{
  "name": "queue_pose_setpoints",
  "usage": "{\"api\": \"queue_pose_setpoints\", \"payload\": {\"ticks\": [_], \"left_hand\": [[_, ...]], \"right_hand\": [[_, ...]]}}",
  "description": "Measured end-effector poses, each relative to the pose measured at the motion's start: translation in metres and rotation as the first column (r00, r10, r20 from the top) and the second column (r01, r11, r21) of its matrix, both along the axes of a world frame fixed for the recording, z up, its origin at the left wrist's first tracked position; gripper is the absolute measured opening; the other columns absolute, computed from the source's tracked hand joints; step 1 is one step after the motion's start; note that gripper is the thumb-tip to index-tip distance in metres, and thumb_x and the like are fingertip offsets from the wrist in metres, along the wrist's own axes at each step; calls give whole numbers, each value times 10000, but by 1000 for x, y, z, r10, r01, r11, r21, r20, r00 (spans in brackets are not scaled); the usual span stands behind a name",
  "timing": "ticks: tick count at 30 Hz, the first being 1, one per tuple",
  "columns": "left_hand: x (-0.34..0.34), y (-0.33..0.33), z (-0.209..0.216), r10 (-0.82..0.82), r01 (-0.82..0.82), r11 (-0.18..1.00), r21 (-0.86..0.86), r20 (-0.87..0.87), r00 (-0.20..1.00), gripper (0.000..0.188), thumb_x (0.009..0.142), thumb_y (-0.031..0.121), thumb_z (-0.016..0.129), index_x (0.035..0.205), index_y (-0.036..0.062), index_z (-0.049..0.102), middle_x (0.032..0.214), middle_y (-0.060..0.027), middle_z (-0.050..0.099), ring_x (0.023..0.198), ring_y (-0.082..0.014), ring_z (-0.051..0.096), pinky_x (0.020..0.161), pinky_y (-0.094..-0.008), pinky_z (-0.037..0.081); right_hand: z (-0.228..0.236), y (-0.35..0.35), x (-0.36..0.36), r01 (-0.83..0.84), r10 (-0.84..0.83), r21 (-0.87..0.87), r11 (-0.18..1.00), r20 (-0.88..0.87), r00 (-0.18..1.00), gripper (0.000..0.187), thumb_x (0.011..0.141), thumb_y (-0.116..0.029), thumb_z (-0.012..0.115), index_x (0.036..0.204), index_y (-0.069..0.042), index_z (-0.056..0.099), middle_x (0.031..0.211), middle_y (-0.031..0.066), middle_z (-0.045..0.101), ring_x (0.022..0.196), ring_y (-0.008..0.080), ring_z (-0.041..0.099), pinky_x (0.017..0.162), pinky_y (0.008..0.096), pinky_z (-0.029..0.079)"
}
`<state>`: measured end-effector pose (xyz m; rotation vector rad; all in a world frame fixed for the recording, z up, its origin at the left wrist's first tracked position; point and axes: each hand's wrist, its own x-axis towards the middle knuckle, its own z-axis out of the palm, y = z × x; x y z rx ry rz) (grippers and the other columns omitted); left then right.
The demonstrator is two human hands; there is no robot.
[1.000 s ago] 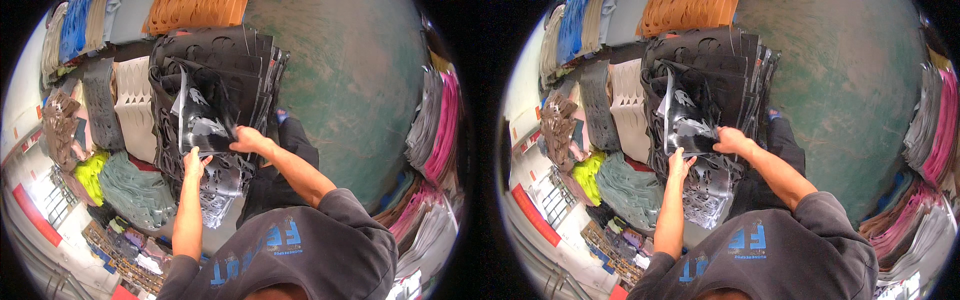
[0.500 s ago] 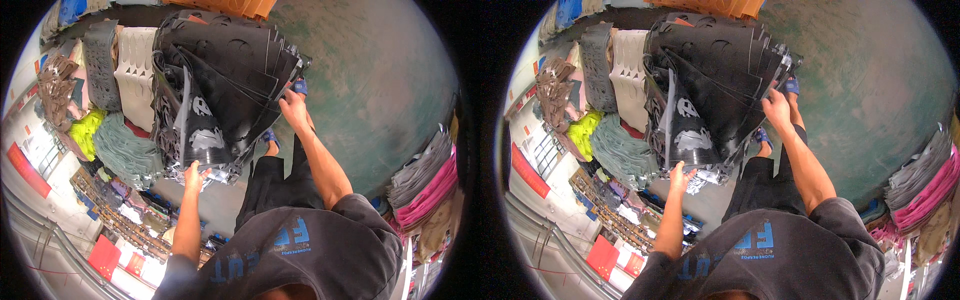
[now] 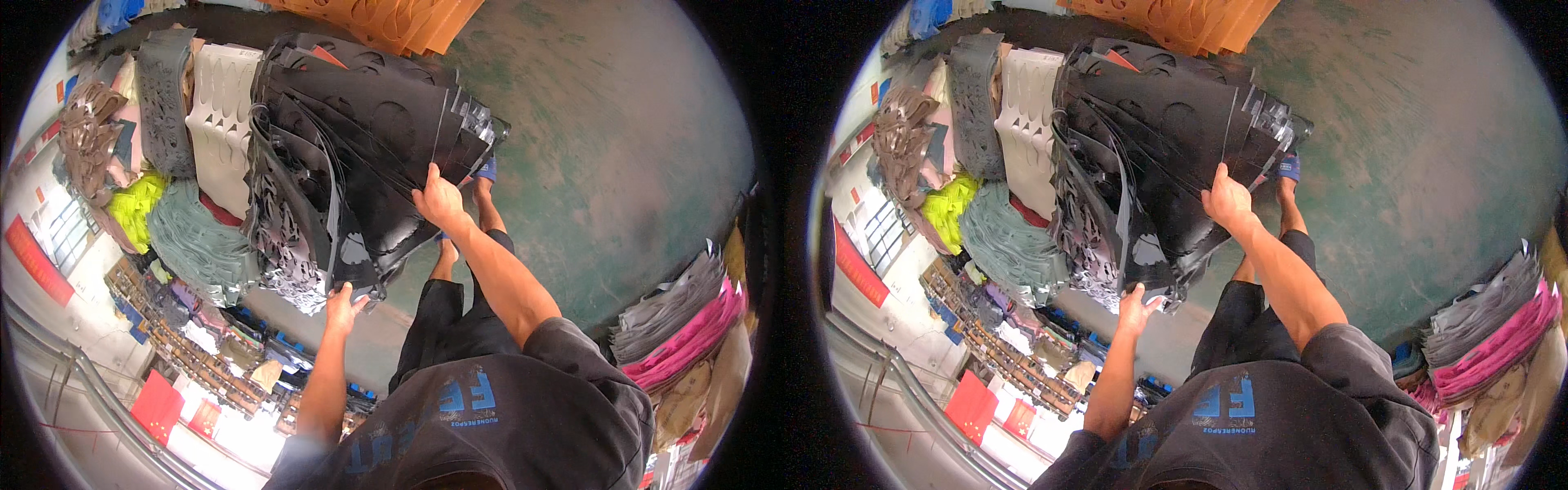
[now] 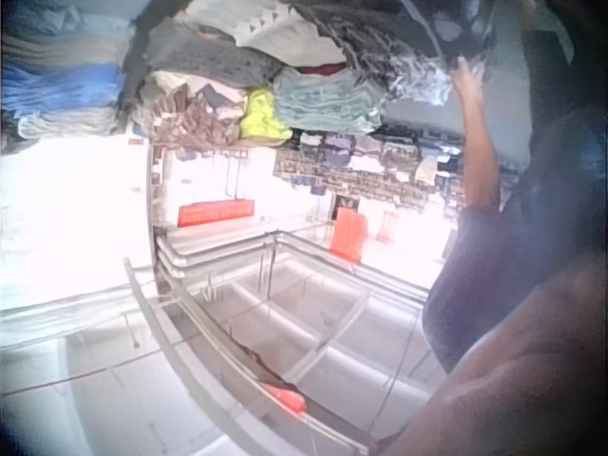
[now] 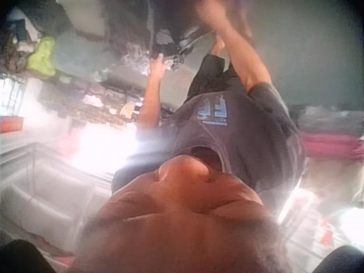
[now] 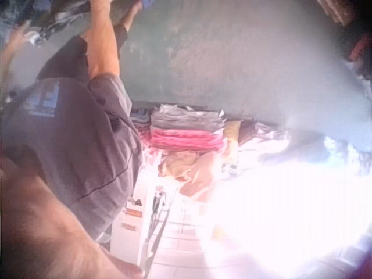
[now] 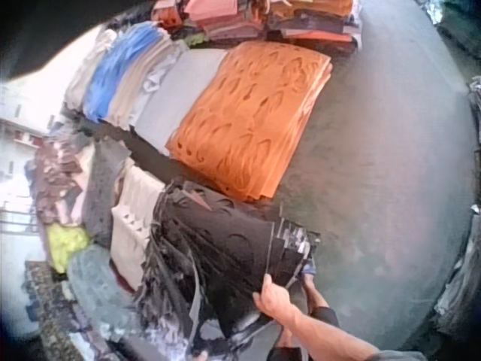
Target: The person picks up black rubber sheets from a stack, flips them over, and places them onto another stack. They repeat this process with multiple sheets, moving between stacks in a warehouse setting.
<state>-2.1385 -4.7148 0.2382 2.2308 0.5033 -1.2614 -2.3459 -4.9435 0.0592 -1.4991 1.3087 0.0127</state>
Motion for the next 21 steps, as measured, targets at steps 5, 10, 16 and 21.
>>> {"api": "queue_pose_setpoints", "payload": {"ticks": [5,10,16,21], "left_hand": [[-11,-5,12,-188,188,982,-2,-30,982,561,964,180,682,1455,59,440,1422,-90,506,1236,-250,548,961,-457,541],[-1,-58,47,106,-126,956,-265,-88,990,581,990,253,651,1494,73,425,1461,-63,497,1332,-225,503,1023,-430,444],[20,-133,11,-336,336,942,19,84,938,336,1013,280,623,1254,52,569,1171,-77,644,1031,-223,674,783,-384,569],[15,-146,-10,-372,364,925,112,58,927,181,1037,202,564,1105,35,569,991,-111,677,773,-231,718,594,-359,617]], "right_hand": [[62,17,30,-150,164,-81,985,199,966,265,795,-144,624,1027,-26,674,913,200,708,813,384,704,706,518,575],[131,81,83,-265,232,-15,964,531,815,248,750,-206,741,949,-59,720,969,171,716,905,367,711,800,467,584],[146,101,89,-348,323,-66,935,563,761,194,850,-159,615,962,-29,707,982,151,706,908,375,681,825,469,558],[92,-21,23,28,74,-198,980,488,870,209,818,-179,622,932,-44,735,931,220,705,823,410,682,769,517,562]]}}
